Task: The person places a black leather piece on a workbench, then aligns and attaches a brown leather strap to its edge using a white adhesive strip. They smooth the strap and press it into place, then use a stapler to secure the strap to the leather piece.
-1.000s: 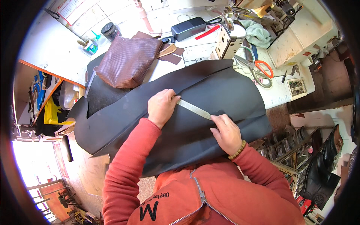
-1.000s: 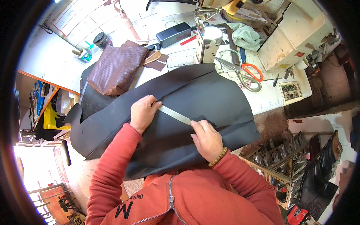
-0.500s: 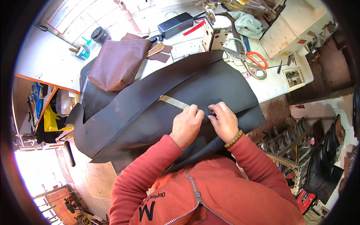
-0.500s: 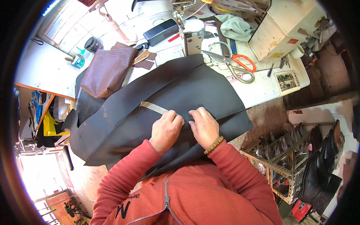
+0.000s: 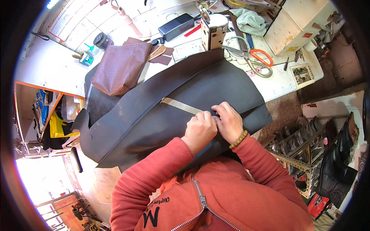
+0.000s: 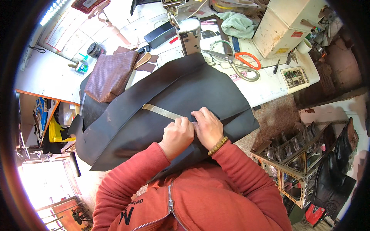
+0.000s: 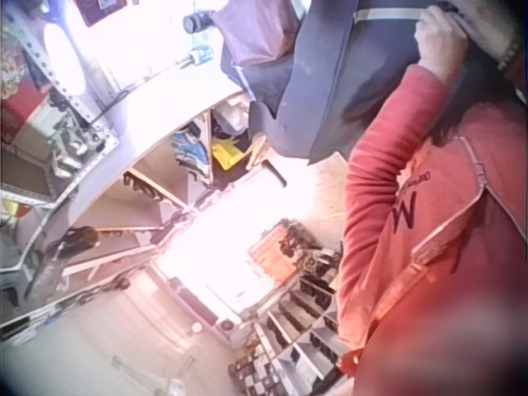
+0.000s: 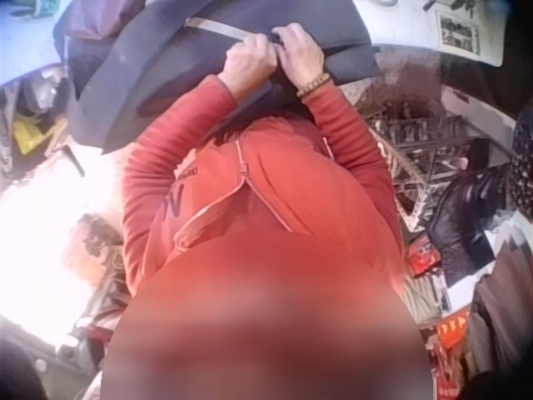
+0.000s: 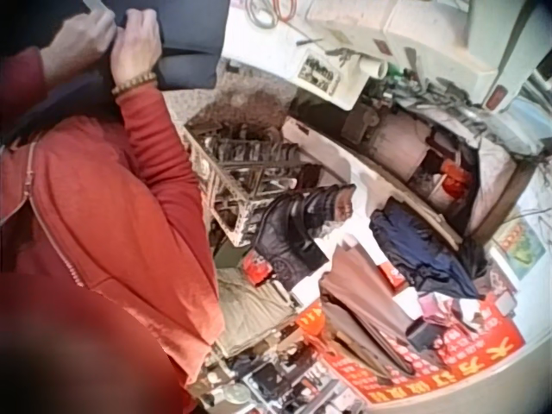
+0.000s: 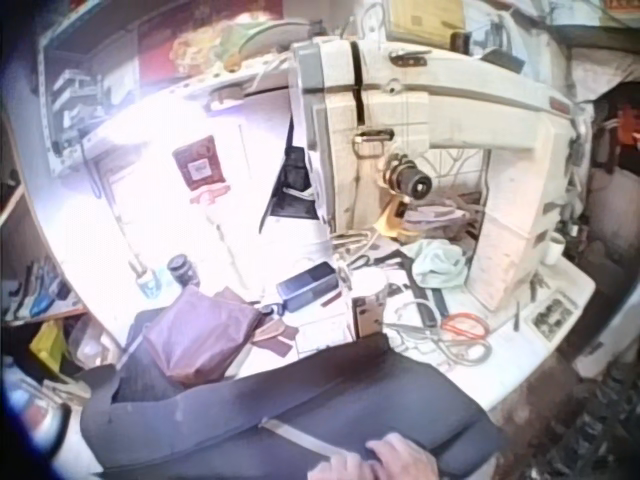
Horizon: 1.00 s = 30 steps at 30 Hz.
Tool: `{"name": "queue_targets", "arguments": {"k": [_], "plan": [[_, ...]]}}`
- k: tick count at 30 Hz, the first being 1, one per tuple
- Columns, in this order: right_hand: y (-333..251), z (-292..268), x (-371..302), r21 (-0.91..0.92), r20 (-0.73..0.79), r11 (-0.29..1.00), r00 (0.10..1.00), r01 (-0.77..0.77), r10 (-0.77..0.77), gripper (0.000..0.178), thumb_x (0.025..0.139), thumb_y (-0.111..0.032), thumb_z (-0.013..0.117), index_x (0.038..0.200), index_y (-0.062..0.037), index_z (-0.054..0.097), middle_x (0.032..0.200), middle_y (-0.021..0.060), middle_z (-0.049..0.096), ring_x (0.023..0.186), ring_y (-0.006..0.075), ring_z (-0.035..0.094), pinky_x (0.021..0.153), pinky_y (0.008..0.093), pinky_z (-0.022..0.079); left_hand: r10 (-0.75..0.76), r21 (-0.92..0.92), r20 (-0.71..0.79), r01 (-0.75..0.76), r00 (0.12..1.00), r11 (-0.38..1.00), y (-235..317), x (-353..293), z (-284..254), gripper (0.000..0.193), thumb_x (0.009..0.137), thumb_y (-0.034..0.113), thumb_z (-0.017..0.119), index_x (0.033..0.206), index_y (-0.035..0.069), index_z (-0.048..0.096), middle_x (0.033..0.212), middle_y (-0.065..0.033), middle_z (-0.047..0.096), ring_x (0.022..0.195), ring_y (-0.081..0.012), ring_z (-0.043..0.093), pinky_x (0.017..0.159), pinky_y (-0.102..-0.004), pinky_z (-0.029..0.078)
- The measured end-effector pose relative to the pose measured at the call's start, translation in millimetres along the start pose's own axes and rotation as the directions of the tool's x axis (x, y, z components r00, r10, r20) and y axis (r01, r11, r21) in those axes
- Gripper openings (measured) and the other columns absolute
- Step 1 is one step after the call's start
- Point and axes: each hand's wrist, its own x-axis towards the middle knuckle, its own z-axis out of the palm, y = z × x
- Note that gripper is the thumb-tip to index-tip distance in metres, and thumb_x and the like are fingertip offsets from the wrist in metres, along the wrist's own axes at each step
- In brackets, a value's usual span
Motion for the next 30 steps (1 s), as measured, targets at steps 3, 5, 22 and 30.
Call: {"name": "queue_targets", "arguments": {"k": [3,5,22,30], "plan": [[1,1,0,0.004,-0.007,1.0,1.0,-0.002,0.002,0.028,0.077,-0.002,0.069,0.104,-0.0057,0.062,0.096,0.0101,0.057,0.091,0.0306,0.062,0.076,0.0398,0.052,0.076,0.064,-0.014,-0.075,0.997,0.995,0,1,2,0.01,0.076,0.016,0.062,0.069,0.011,0.057,0.073,-0.0046,0.053,0.066,-0.0164,0.056,0.049,-0.0256,0.045],[2,2,0,0.004,-0.006,1.0,1.0,-0.007,0.007,0.028,0.077,-0.002,0.069,0.104,-0.006,0.062,0.096,0.0099,0.057,0.09,0.0308,0.062,0.075,0.0398,0.053,0.106,0.104,0.009,-0.107,0.994,0.989,1,3,1,0.011,0.076,0.016,0.061,0.068,0.012,0.056,0.072,-0.0044,0.053,0.066,-0.0159,0.056,0.048,-0.0255,0.044],[1,0,1,0.001,0.017,1.0,1.0,-0.019,0.019,0.032,0.077,-0.006,0.075,0.104,-0.0067,0.059,0.098,0.0098,0.056,0.092,0.0298,0.062,0.078,0.0393,0.052,-0.064,-0.521,0.14,0.128,0.988,0.844,-40,-7,1,0.007,0.082,0.007,0.062,0.087,0.007,0.057,0.082,-0.0094,0.054,0.072,-0.0259,0.063,0.062,-0.0363,0.053],[2,1,2,0.05,-0.012,0.998,0.999,-0.046,0.047,0.02,0.082,-0.004,0.068,0.102,-0.0066,0.062,0.095,0.0097,0.059,0.088,0.0312,0.063,0.074,0.0404,0.053,0.064,0.09,0.173,-0.08,0.983,0.993,-1,7,-11,0.008,0.079,0.016,0.061,0.075,0.01,0.058,0.074,-0.0034,0.054,0.063,-0.0141,0.059,0.048,-0.0256,0.047]]}}
